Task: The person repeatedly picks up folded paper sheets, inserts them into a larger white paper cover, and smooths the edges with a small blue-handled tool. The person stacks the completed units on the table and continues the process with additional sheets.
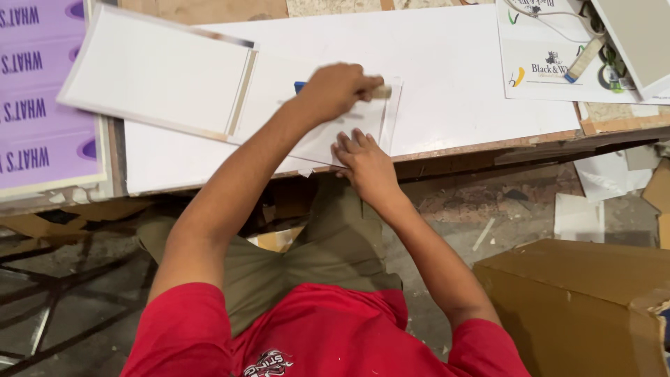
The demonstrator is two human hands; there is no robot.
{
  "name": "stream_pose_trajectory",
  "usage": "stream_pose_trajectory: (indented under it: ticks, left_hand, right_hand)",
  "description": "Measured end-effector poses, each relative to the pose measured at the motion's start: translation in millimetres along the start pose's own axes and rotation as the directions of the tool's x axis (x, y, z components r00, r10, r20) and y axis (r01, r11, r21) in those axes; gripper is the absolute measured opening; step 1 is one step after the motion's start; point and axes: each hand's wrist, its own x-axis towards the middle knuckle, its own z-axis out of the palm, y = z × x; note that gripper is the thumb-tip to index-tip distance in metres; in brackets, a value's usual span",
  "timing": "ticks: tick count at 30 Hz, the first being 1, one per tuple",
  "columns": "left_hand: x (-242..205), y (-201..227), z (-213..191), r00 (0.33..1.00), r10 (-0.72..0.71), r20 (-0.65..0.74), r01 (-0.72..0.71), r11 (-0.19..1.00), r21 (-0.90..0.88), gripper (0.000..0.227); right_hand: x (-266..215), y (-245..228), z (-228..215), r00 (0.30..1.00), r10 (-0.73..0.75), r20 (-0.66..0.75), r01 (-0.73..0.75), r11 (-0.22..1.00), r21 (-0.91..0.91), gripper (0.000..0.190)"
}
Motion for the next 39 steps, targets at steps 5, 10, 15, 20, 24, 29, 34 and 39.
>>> stream_pose_trajectory:
  ticks: [5,10,15,20,24,29,34,39]
  left_hand:
    - [-2,33,29,0.950,0.068,0.305,-0.006,0.980,-0.201,0.026]
    - [11,34,80,0.949,0.216,0.229,-0.225,0.974,0.013,0.028]
    - [59,-2,88,0.987,0.150,0.061,-0.155,0.984,0.083,0.032]
    - [86,-38,60,0.936,0.146,-0.322,-0.054,0.959,0.277,0.036]
    - [86,-33,43,0.777,0.366,-0.512,-0.174,0.907,0.384,0.036]
    - [60,-33,53,0.857,0.415,-0.305,-0.382,0.910,0.162,0.030]
    - [62,-20,63,0.893,0.309,-0.327,-0.263,0.948,0.177,0.038]
    - [44,-21,68,0.895,0.286,-0.343,-0.229,0.953,0.196,0.037]
  right_hand:
    - [-26,-17,37,0.931,0.063,-0.361,-0.087,0.995,-0.049,0.036]
    - [-29,-27,59,0.873,0.154,-0.463,-0.171,0.985,0.007,0.031]
    - [-24,-36,44,0.893,0.166,-0.419,-0.180,0.984,0.007,0.039]
    - [-31,-39,41,0.927,0.182,-0.328,-0.139,0.979,0.150,0.047]
    - [-24,-16,29,0.930,0.167,-0.328,-0.097,0.971,0.218,0.040]
    - [-12,0,20,0.975,0.089,-0.205,-0.025,0.956,0.294,0.047]
    - [-17,2,-5,0.987,-0.023,-0.162,0.070,0.954,0.293,0.050]
    - [10,65,-49,0.739,0.644,-0.195,-0.480,0.708,0.519,0.026]
